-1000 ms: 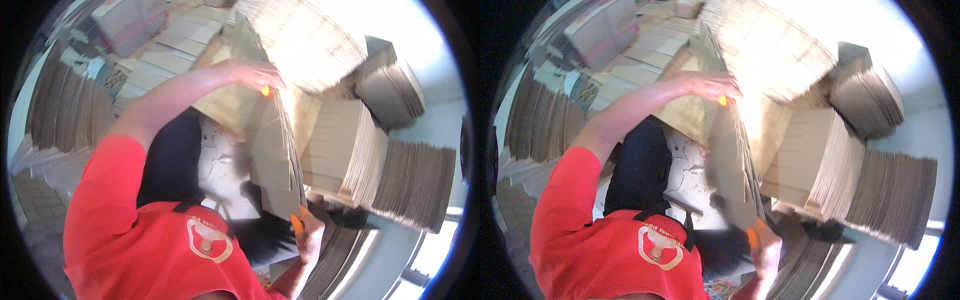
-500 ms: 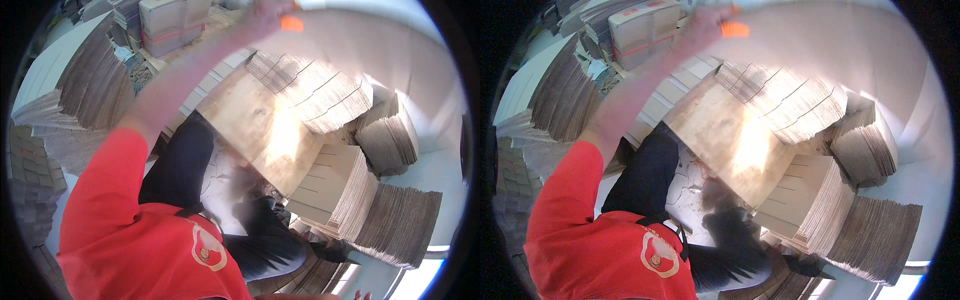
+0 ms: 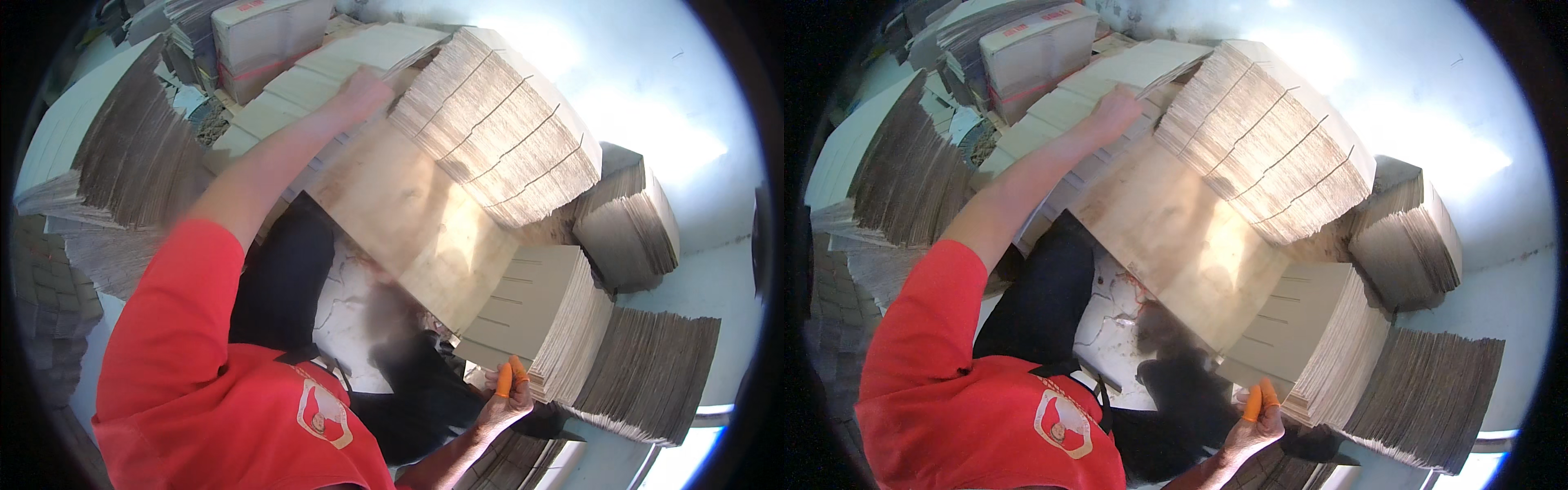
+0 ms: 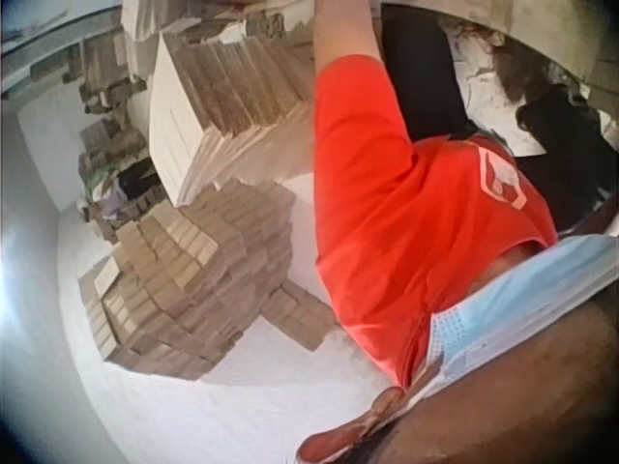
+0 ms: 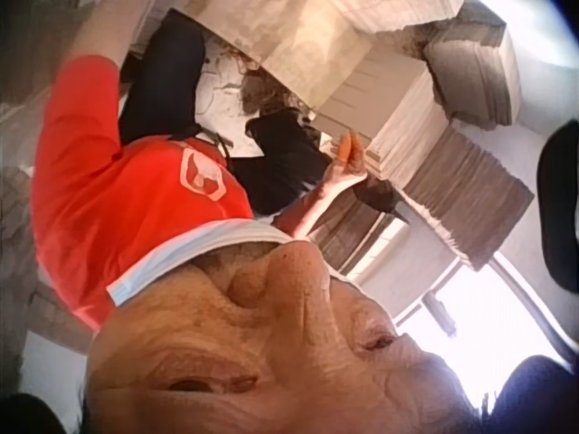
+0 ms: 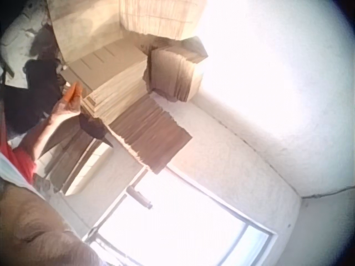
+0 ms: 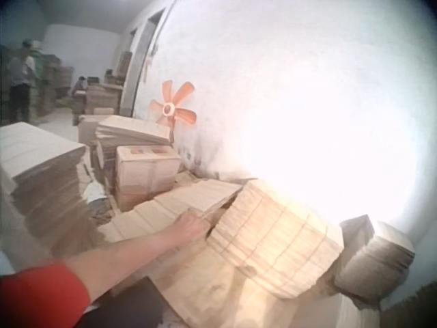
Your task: The person repeatedly picks up flat cardboard sheets with pre-cut slots, inserts them into a growing stack to form a honeycomb-like structure, and aligns each piece. The process continues with multiple identical sheets being added one by one.
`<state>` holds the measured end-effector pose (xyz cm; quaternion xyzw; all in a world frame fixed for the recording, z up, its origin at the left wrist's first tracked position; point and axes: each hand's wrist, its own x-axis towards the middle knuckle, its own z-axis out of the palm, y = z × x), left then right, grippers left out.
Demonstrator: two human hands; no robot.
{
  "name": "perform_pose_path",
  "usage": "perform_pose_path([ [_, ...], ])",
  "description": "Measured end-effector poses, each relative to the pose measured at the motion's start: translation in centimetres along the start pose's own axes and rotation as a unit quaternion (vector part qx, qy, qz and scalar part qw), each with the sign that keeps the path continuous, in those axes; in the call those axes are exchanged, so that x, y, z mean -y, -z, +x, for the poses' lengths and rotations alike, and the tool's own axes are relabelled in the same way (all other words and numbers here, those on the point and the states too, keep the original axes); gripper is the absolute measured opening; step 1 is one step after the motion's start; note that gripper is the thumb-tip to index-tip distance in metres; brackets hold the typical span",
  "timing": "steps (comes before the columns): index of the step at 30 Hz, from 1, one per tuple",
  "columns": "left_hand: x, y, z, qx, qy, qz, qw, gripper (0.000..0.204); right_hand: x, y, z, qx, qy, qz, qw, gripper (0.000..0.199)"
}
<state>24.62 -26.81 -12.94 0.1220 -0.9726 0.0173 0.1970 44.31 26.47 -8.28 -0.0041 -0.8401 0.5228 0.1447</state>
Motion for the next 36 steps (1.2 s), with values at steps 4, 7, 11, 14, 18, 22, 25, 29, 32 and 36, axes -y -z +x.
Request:
perform_pose_path([
  [4, 0.0, -4.3, -2.9, 0.088, -0.051, 0.112, 0.988, 0.013, -0.6, 0.5, 0.6, -0.007, -0.035, -0.013, 0.999, 0.022],
  [7, 1.0, -8.5, -4.0, 0.057, 0.064, 0.066, 0.994, 0.014, -1.5, 0.6, 1.3, -0.015, 0.010, -0.063, 0.998, 0.022],
  [11, -0.8, -10.3, -4.5, 0.099, -0.037, 0.119, 0.987, 0.016, -1.2, 1.7, 2.5, -0.107, 0.060, -0.214, 0.969, 0.023],
  [14, 1.2, -11.4, -5.7, 0.170, 0.013, 0.050, 0.984, 0.028, -2.1, 2.5, 4.8, -0.153, 0.103, -0.274, 0.944, 0.027],
  [18, 1.5, -12.5, -7.6, 0.143, -0.004, 0.074, 0.987, 0.062, -6.6, 2.8, 8.8, -0.140, 0.035, -0.167, 0.975, 0.041],
  [22, 3.4, -13.3, -9.2, 0.096, -0.011, 0.105, 0.990, 0.080, -5.8, 0.6, 11.3, -0.042, 0.128, -0.543, 0.829, 0.058],
  [25, 3.3, -13.5, -9.6, 0.077, -0.007, 0.106, 0.991, 0.074, -5.4, -0.5, 12.5, -0.016, 0.046, -0.580, 0.813, 0.052],
  [29, 3.4, -13.1, -9.5, 0.063, 0.003, 0.102, 0.993, 0.073, -6.9, 0.6, 14.3, -0.011, 0.046, -0.567, 0.823, 0.032],
  [32, 4.8, -13.2, -9.9, 0.019, 0.004, 0.076, 0.997, 0.072, -7.1, 0.8, 15.7, -0.022, 0.023, -0.513, 0.858, 0.024],
  [36, 4.3, -12.1, -9.9, -0.039, 0.002, -0.004, 0.999, 0.070, -7.7, 1.9, 16.8, -0.055, -0.015, -0.512, 0.857, 0.018],
])
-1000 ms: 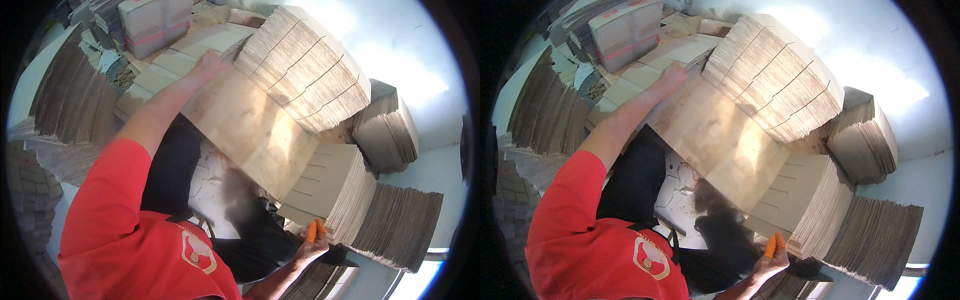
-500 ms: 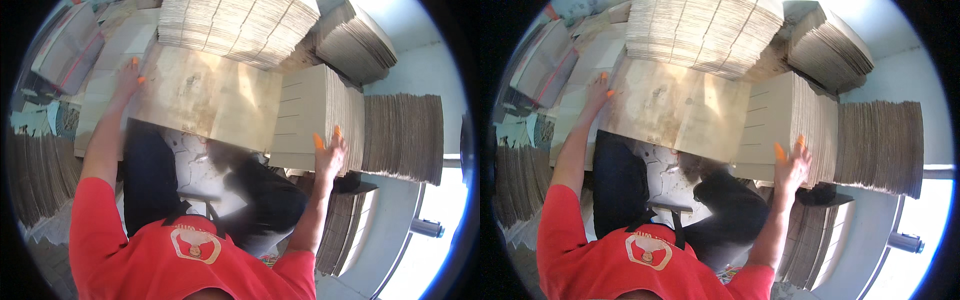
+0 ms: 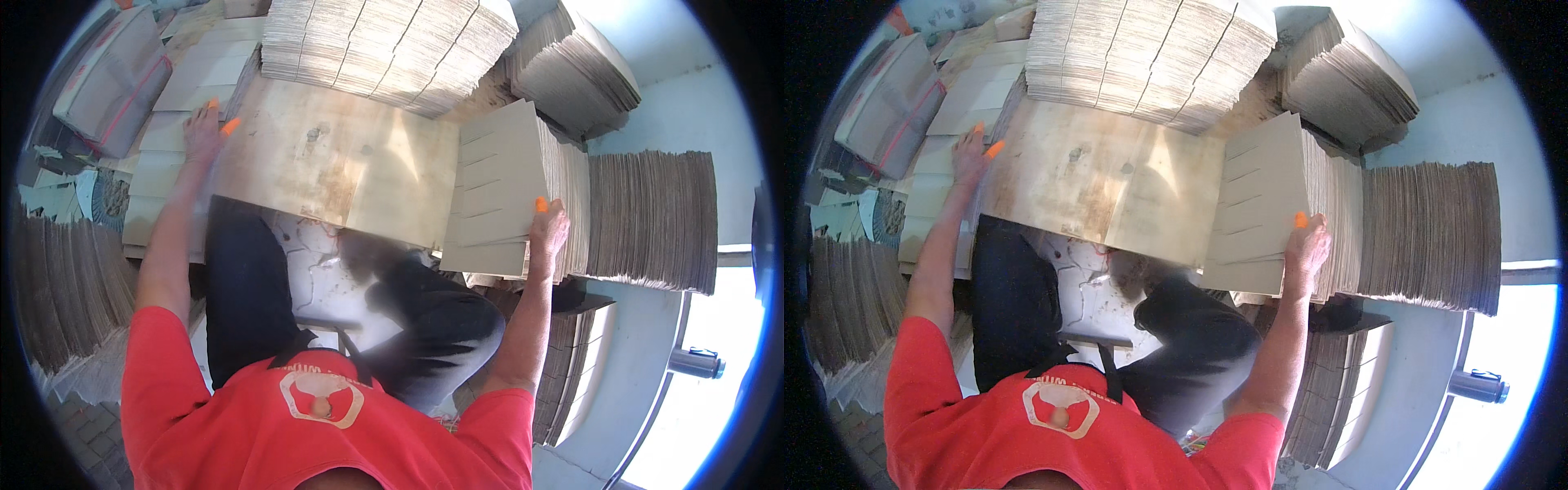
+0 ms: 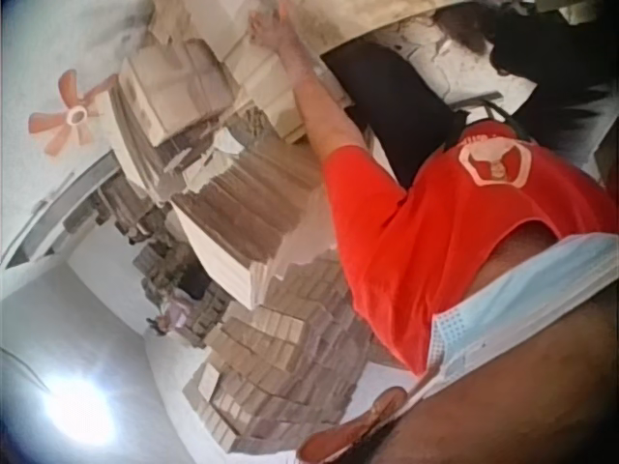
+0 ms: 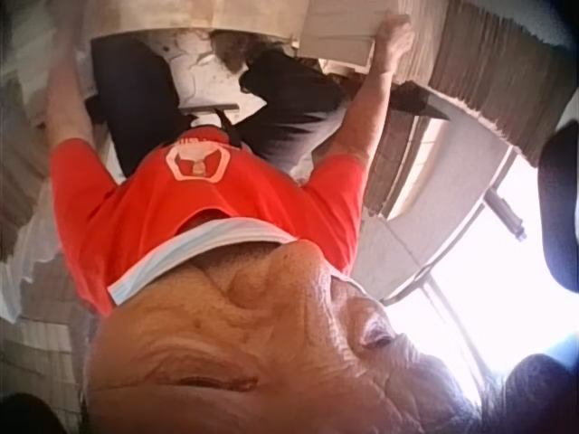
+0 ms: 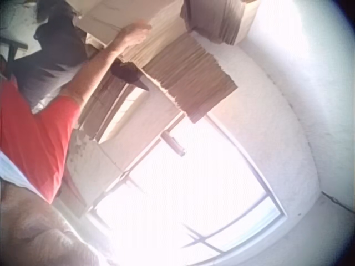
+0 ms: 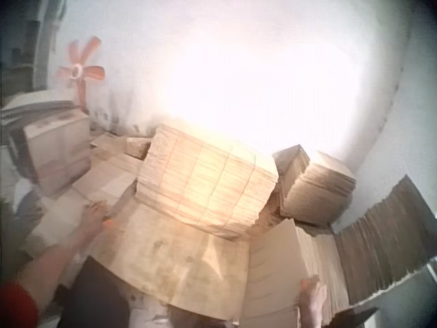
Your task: The person repeatedly picks up flat cardboard sheets with pre-cut slots, inserts them into a growing stack to form a honeycomb-like structure, and aligns each piece. The process continues with multiple identical sheets being added one by one.
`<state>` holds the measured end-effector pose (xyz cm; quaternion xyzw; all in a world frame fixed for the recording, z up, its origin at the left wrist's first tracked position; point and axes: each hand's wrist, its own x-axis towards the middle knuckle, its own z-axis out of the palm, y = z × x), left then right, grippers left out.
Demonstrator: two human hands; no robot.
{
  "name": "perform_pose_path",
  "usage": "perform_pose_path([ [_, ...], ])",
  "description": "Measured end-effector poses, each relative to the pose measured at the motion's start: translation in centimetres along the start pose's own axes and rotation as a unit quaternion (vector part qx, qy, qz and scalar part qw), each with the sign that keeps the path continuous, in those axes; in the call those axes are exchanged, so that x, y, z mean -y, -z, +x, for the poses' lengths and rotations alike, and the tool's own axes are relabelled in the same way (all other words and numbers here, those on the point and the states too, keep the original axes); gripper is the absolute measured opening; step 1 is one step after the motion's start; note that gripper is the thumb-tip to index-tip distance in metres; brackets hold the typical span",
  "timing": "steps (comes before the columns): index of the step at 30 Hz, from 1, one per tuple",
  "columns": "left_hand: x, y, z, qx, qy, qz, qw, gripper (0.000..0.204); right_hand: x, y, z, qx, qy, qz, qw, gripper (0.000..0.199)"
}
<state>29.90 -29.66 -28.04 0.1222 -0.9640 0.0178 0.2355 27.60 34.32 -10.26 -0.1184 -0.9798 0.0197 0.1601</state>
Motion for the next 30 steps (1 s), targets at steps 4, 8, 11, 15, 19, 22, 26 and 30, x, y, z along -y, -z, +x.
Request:
perform_pose_path([
  [4, -1.2, 1.3, 1.1, -0.048, -0.027, -0.049, 0.997, 0.066, 0.5, 0.2, -0.5, -0.049, 0.008, 0.034, 0.998, 0.016],
  [8, -5.4, 3.9, 2.9, -0.116, -0.071, -0.128, 0.982, 0.063, 1.3, 1.5, -1.5, -0.153, -0.058, 0.204, 0.965, 0.016],
  [11, -8.9, 6.2, 4.7, -0.155, -0.090, -0.207, 0.962, 0.058, -0.1, 2.6, -1.5, -0.271, -0.100, 0.337, 0.896, 0.024],
  [15, -12.9, 9.7, 9.0, -0.195, -0.119, -0.295, 0.928, 0.052, 0.7, 5.9, -2.3, -0.428, -0.063, 0.436, 0.789, 0.018],
  [19, -18.1, 11.8, 15.9, -0.206, -0.164, -0.335, 0.905, 0.055, 3.5, 6.4, -2.7, -0.222, -0.007, 0.667, 0.711, 0.018],
  [22, -22.6, 12.7, 21.0, -0.169, -0.220, -0.347, 0.896, 0.057, 4.6, 4.0, -1.4, -0.074, 0.076, 0.797, 0.595, 0.032],
  [26, -28.9, 13.6, 25.8, -0.089, -0.218, -0.234, 0.943, 0.070, 7.3, 4.2, 1.4, -0.143, 0.033, 0.799, 0.582, 0.025],
  [30, -31.9, 12.1, 29.6, -0.033, -0.193, -0.174, 0.965, 0.068, 10.2, 6.5, 2.8, -0.222, -0.032, 0.724, 0.652, 0.012],
])
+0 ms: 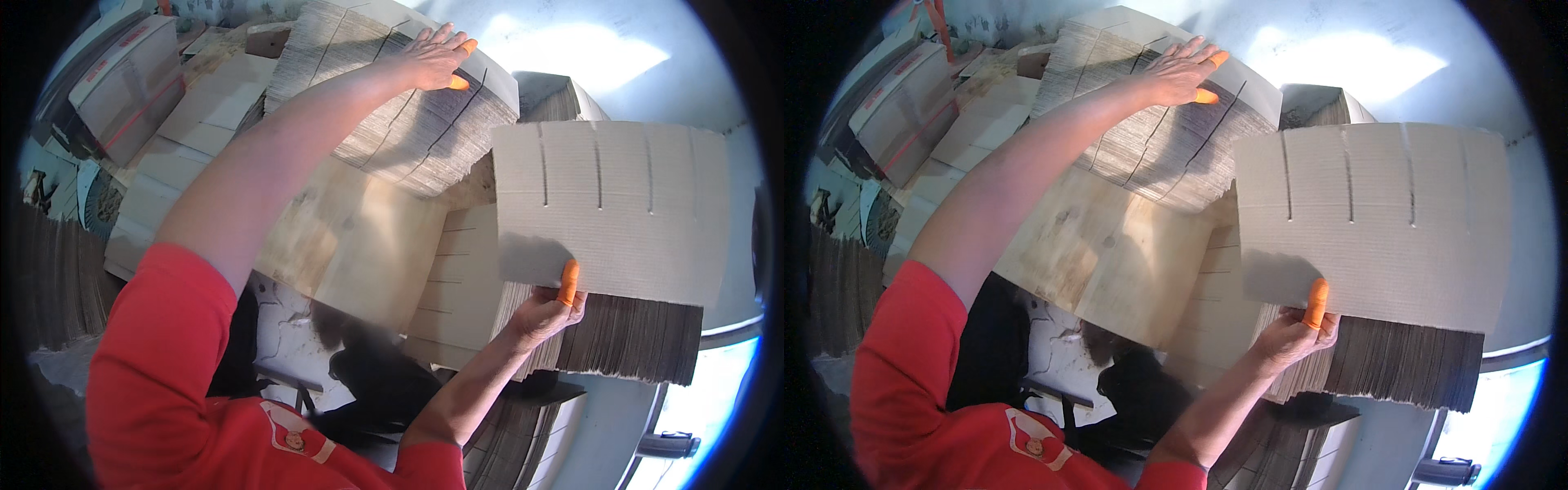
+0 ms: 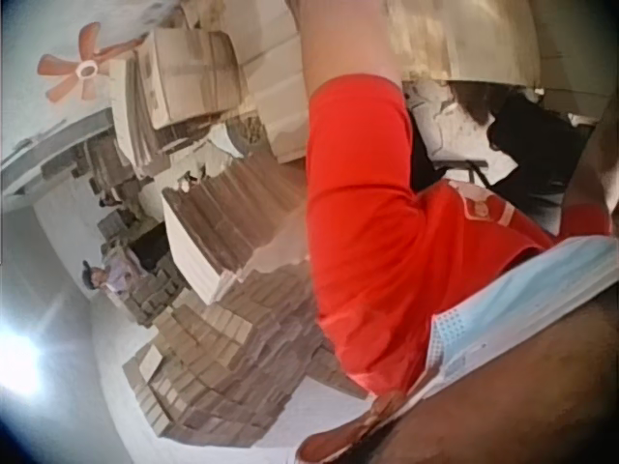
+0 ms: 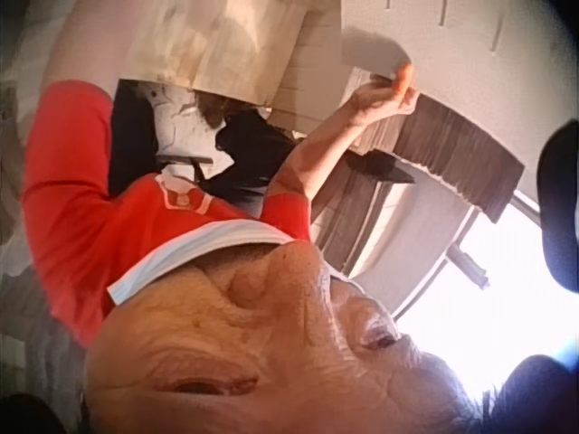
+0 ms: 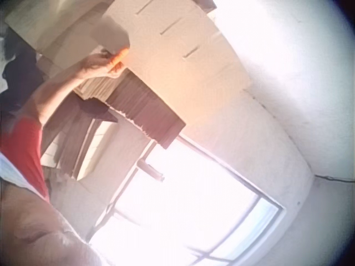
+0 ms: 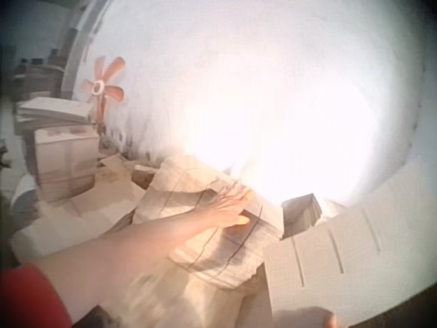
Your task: The person repeatedly picks up flat cardboard sheets with pre-cut slots, inserts them into a growing stack to form a honeycomb-like structure, and aligns each piece. The process continues with multiple identical sheets being added one by one.
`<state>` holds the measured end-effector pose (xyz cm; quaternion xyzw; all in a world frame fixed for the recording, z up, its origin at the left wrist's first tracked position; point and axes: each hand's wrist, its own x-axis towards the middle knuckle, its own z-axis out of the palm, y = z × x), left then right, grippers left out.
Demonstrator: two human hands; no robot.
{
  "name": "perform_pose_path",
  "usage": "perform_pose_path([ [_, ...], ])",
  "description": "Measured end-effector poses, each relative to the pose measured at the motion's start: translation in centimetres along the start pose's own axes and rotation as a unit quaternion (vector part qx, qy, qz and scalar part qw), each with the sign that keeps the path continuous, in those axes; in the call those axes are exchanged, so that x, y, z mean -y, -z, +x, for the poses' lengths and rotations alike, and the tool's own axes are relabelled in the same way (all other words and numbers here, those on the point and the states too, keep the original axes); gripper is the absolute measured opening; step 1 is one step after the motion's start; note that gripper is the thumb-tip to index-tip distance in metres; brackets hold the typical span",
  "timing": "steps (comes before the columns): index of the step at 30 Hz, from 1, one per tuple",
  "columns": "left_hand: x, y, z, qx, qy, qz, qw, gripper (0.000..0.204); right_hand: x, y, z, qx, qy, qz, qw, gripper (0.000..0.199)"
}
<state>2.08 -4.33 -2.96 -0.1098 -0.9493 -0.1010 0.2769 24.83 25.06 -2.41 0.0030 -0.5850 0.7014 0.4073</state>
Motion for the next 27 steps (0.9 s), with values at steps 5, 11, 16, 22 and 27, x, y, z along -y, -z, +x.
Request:
perform_pose_path([
  [5, -1.1, -0.3, 1.7, 0.140, 0.012, 0.030, 0.990, 0.033, -3.1, 3.2, 1.5, 0.145, -0.004, -0.030, 0.989, 0.012],
  [11, 0.1, -1.5, 1.6, -0.083, -0.101, 0.066, 0.989, 0.018, -2.8, 2.3, 0.7, 0.096, -0.034, -0.021, 0.995, 0.012],
  [16, -0.7, 0.3, 3.7, 0.023, 0.051, -0.176, 0.983, 0.009, -2.4, 0.5, -0.9, 0.156, -0.044, 0.032, 0.986, 0.020],
  [22, -1.8, 0.0, 1.3, -0.183, -0.302, -0.007, 0.936, 0.011, -2.4, -0.8, -2.0, 0.154, -0.065, 0.021, 0.986, 0.026],
  [27, -4.0, 1.1, -3.3, -0.120, -0.390, 0.186, 0.894, 0.013, -2.3, -1.2, -2.6, 0.106, -0.077, -0.032, 0.991, 0.026],
])
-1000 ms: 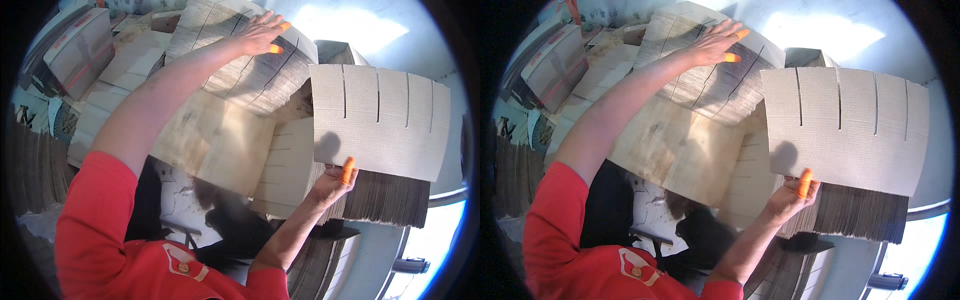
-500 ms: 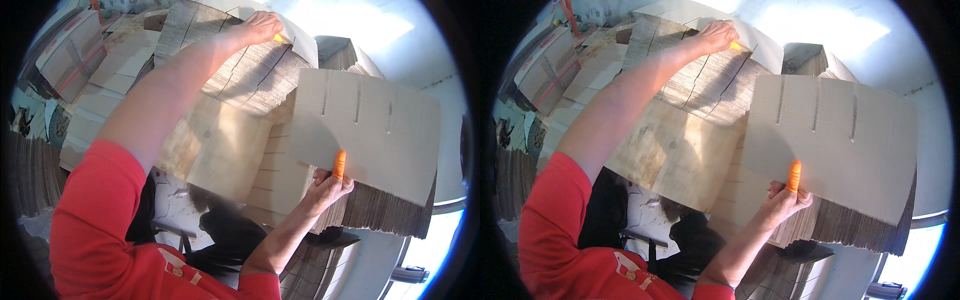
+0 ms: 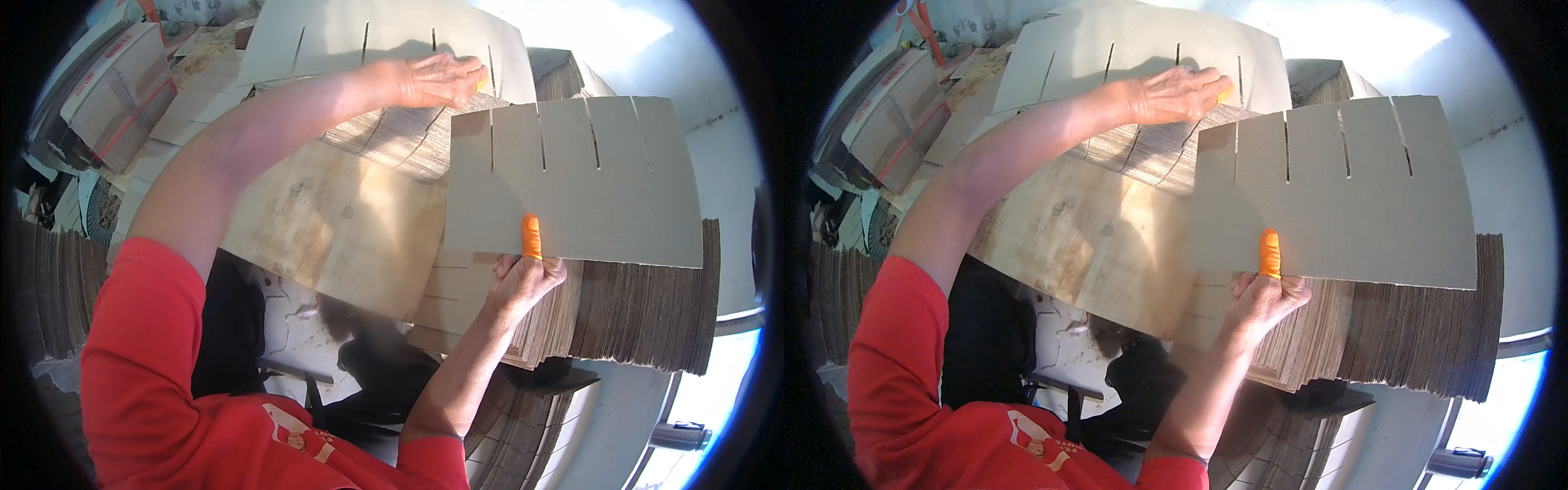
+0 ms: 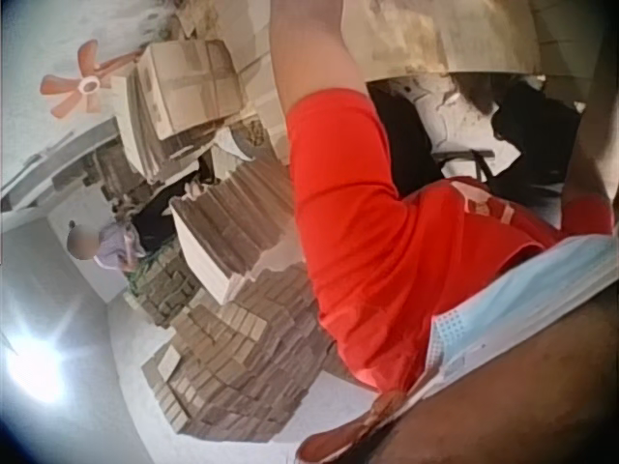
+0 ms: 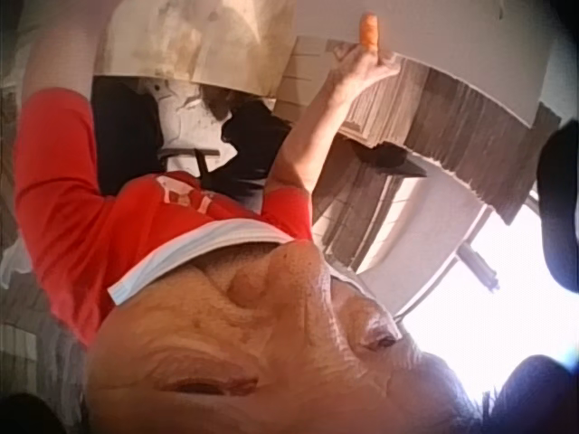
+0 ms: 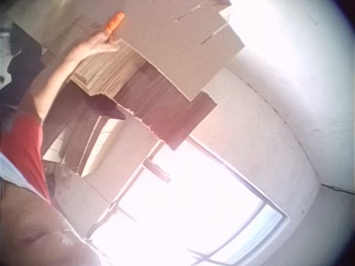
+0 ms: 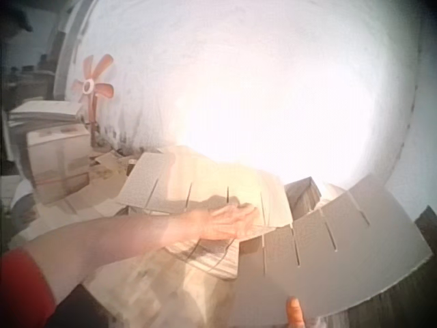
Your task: The person repeatedly picks up flat cardboard sheets with pre-cut slots, inserts them into a growing stack to form a honeycomb-like structure, and aligns each piece. The process continues with multiple identical sheets being added one by one.
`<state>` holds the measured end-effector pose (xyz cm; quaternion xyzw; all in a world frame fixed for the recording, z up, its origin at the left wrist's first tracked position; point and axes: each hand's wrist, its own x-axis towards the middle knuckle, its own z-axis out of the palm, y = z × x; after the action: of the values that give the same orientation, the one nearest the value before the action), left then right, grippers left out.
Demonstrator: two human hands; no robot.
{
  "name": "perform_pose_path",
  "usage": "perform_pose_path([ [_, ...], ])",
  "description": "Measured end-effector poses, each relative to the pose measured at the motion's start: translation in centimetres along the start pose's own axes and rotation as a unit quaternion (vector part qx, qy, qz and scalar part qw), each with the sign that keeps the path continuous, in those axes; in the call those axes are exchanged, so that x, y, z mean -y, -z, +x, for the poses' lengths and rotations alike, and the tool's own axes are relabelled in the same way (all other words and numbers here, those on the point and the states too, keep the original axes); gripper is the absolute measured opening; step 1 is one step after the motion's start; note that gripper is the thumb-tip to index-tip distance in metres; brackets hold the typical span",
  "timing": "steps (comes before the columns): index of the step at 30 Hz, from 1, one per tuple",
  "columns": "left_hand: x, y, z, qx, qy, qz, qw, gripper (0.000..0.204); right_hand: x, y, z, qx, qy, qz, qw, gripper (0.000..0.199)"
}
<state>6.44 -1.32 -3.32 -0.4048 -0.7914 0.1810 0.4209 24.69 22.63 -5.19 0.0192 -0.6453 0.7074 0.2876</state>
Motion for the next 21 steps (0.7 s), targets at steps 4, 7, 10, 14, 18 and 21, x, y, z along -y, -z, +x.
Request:
perform_pose_path([
  [4, -1.6, -0.3, -1.3, 0.004, -0.013, 0.014, 1.000, 0.012, -0.2, 0.0, 0.1, 0.007, -0.007, -0.021, 1.000, 0.027],
  [7, -2.7, 0.1, -1.6, -0.014, -0.015, 0.003, 1.000, 0.016, -0.7, 0.1, 0.2, 0.012, -0.011, -0.036, 0.999, 0.029],
  [10, -4.2, 0.5, -1.9, 0.006, -0.017, -0.018, 1.000, 0.020, -0.9, -0.1, 0.0, 0.020, -0.005, -0.051, 0.998, 0.024],
  [14, -6.8, 1.4, -2.4, -0.017, -0.042, -0.062, 0.997, 0.025, -1.3, -0.4, 0.0, 0.008, 0.003, -0.068, 0.998, 0.025],
  [18, -9.5, 3.9, -2.5, -0.022, -0.067, -0.125, 0.990, 0.028, -1.3, -0.7, -0.2, 0.000, 0.012, -0.108, 0.994, 0.022],
  [21, -10.5, 5.1, -3.1, -0.015, -0.041, -0.201, 0.979, 0.029, -1.3, -0.3, -0.2, -0.007, -0.006, -0.107, 0.994, 0.019],
])
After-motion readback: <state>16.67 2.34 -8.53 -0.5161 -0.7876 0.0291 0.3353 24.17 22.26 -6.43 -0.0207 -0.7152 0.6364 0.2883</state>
